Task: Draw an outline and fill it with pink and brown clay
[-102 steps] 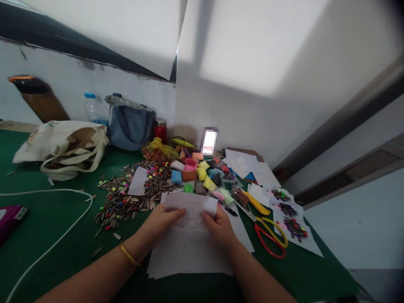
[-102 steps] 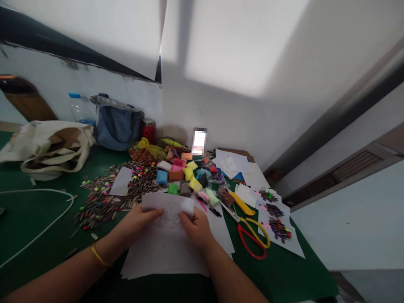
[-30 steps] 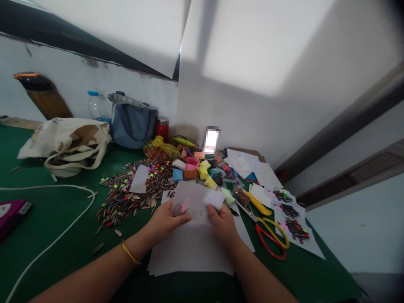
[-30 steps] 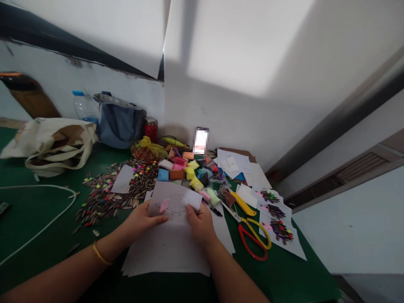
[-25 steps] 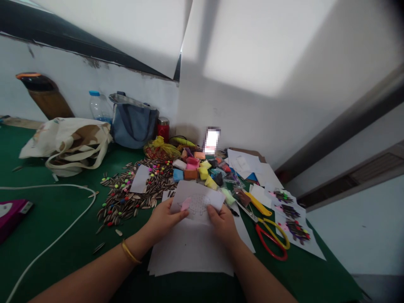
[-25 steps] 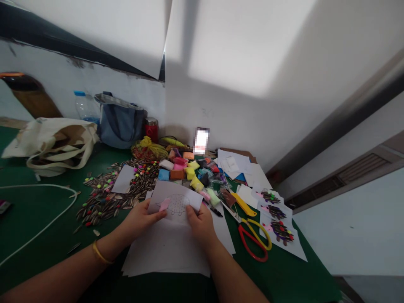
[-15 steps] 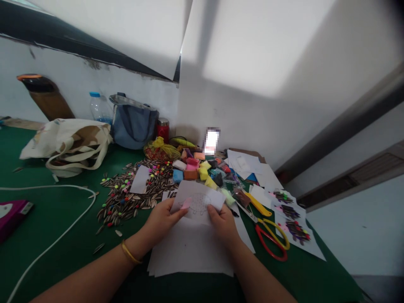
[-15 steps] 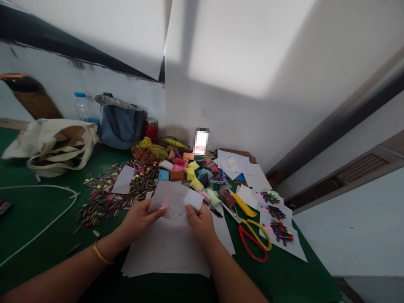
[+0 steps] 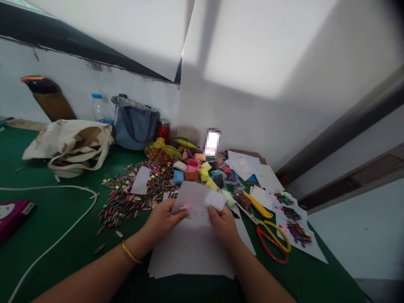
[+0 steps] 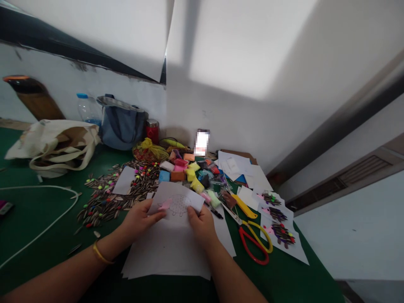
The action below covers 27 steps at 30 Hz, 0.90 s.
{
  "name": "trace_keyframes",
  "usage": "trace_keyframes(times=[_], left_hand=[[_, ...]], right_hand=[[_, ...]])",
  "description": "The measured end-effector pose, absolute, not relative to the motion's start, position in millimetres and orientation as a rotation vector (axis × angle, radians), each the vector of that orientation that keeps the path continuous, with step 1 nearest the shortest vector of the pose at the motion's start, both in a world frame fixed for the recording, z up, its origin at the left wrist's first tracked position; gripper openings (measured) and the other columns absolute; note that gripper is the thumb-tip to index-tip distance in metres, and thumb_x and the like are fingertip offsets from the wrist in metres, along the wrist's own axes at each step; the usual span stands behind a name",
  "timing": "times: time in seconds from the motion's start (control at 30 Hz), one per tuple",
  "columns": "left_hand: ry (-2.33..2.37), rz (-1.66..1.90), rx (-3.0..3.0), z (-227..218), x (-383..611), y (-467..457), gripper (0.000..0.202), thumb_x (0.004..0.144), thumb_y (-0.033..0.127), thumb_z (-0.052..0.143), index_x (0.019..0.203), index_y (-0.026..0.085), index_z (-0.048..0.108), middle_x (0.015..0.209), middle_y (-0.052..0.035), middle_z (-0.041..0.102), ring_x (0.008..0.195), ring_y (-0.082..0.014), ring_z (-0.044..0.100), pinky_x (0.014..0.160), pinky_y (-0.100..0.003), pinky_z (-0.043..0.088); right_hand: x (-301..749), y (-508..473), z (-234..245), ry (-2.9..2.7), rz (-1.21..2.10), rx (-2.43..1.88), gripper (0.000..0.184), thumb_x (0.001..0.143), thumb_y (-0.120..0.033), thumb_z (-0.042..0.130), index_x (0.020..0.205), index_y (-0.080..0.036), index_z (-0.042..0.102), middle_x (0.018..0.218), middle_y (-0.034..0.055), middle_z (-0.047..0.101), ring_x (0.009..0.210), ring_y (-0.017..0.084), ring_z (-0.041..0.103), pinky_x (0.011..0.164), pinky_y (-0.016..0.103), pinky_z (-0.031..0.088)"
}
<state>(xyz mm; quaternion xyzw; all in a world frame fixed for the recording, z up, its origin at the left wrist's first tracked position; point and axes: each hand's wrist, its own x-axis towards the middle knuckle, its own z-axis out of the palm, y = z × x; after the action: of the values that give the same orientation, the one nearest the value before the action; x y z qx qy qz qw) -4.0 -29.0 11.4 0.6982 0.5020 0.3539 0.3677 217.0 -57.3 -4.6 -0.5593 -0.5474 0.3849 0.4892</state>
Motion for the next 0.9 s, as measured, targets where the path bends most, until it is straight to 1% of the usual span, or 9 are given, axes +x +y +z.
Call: trace_keyframes(times=[0.07, 0.17, 0.23, 0.37, 0.47, 0.53, 0.63, 0.73, 0.9], left_hand=[[1.319, 0.906, 1.802, 11.3, -4.7, -28.4, 0.030, 0.073, 0.048, 0.069, 0.079, 0.019, 0.070, 0.076, -0.0027, 0.067, 0.072, -0.0205, 0.059, 0.064, -0.027, 0.042], [1.316, 0.896, 1.816, 11.3, -5.5, -27.9, 0.032, 0.080, 0.050, 0.062, 0.079, 0.019, 0.070, 0.075, -0.0028, 0.066, 0.072, -0.0198, 0.058, 0.064, -0.027, 0.041], [1.298, 0.902, 1.842, 11.6, -5.7, -28.2, 0.033, 0.083, 0.050, 0.059, 0.075, 0.019, 0.068, 0.073, -0.0019, 0.064, 0.070, -0.0180, 0.056, 0.063, -0.026, 0.039], [1.340, 0.949, 1.872, 11.9, -6.4, -29.0, 0.040, 0.083, 0.051, 0.058, 0.060, 0.019, 0.058, 0.062, 0.0014, 0.054, 0.059, -0.0140, 0.048, 0.056, -0.024, 0.033], [1.330, 0.940, 1.810, 11.3, -7.4, -28.0, 0.041, 0.081, 0.053, 0.057, 0.059, 0.019, 0.056, 0.059, 0.0025, 0.049, 0.059, -0.0138, 0.046, 0.055, -0.024, 0.032], [1.292, 0.911, 1.762, 11.0, -8.2, -26.8, 0.037, 0.076, 0.053, 0.063, 0.063, 0.018, 0.060, 0.062, 0.0018, 0.054, 0.062, -0.0151, 0.050, 0.056, -0.024, 0.035], [1.251, 0.876, 1.716, 11.3, -8.5, -26.2, 0.034, 0.070, 0.051, 0.070, 0.073, 0.018, 0.066, 0.072, -0.0004, 0.063, 0.070, -0.0186, 0.056, 0.062, -0.025, 0.040], [1.231, 0.873, 1.660, 12.2, -7.7, -27.2, 0.036, 0.075, 0.053, 0.065, 0.078, 0.017, 0.068, 0.073, -0.0011, 0.065, 0.070, -0.0189, 0.057, 0.062, -0.025, 0.041], [1.217, 0.901, 1.607, 13.5, -5.9, -29.1, 0.037, 0.079, 0.053, 0.062, 0.075, 0.017, 0.066, 0.069, -0.0004, 0.061, 0.066, -0.0161, 0.054, 0.057, -0.023, 0.038]], right_hand=[[217.2, -57.4, -4.5, -1.331, 0.942, -1.362, 0.050, 0.084, -0.054, 0.058, 0.111, -0.013, 0.069, 0.102, 0.0118, 0.073, 0.093, 0.030, 0.067, 0.082, 0.039, 0.052], [216.6, -58.0, -2.3, -1.331, 0.942, -1.371, 0.049, 0.085, -0.053, 0.058, 0.111, -0.013, 0.069, 0.102, 0.0114, 0.073, 0.093, 0.030, 0.067, 0.082, 0.038, 0.052], [215.8, -58.3, -0.3, -1.329, 0.933, -1.382, 0.050, 0.084, -0.054, 0.059, 0.111, -0.013, 0.069, 0.102, 0.0115, 0.073, 0.093, 0.030, 0.067, 0.082, 0.038, 0.052], [214.8, -57.9, 0.3, -1.338, 0.913, -1.378, 0.051, 0.082, -0.056, 0.059, 0.107, -0.012, 0.070, 0.100, 0.0113, 0.073, 0.092, 0.030, 0.067, 0.082, 0.039, 0.052], [215.2, -57.5, -1.4, -1.352, 0.906, -1.362, 0.049, 0.084, -0.055, 0.058, 0.107, -0.013, 0.070, 0.101, 0.0108, 0.073, 0.094, 0.029, 0.066, 0.084, 0.038, 0.052], [215.5, -57.4, -1.9, -1.349, 0.907, -1.367, 0.048, 0.084, -0.054, 0.058, 0.107, -0.013, 0.070, 0.102, 0.0106, 0.073, 0.095, 0.029, 0.066, 0.084, 0.038, 0.052], [215.6, -57.2, -1.4, -1.341, 0.909, -1.374, 0.049, 0.083, -0.055, 0.058, 0.106, -0.014, 0.071, 0.102, 0.0106, 0.073, 0.094, 0.029, 0.067, 0.083, 0.037, 0.052], [215.6, -57.1, -1.4, -1.338, 0.909, -1.371, 0.050, 0.083, -0.055, 0.058, 0.106, -0.013, 0.071, 0.101, 0.0112, 0.073, 0.093, 0.029, 0.067, 0.083, 0.038, 0.053], [216.2, -57.5, -3.7, -1.354, 0.888, -1.364, 0.048, 0.085, -0.052, 0.058, 0.109, -0.013, 0.070, 0.104, 0.0122, 0.072, 0.095, 0.030, 0.067, 0.085, 0.039, 0.052]])
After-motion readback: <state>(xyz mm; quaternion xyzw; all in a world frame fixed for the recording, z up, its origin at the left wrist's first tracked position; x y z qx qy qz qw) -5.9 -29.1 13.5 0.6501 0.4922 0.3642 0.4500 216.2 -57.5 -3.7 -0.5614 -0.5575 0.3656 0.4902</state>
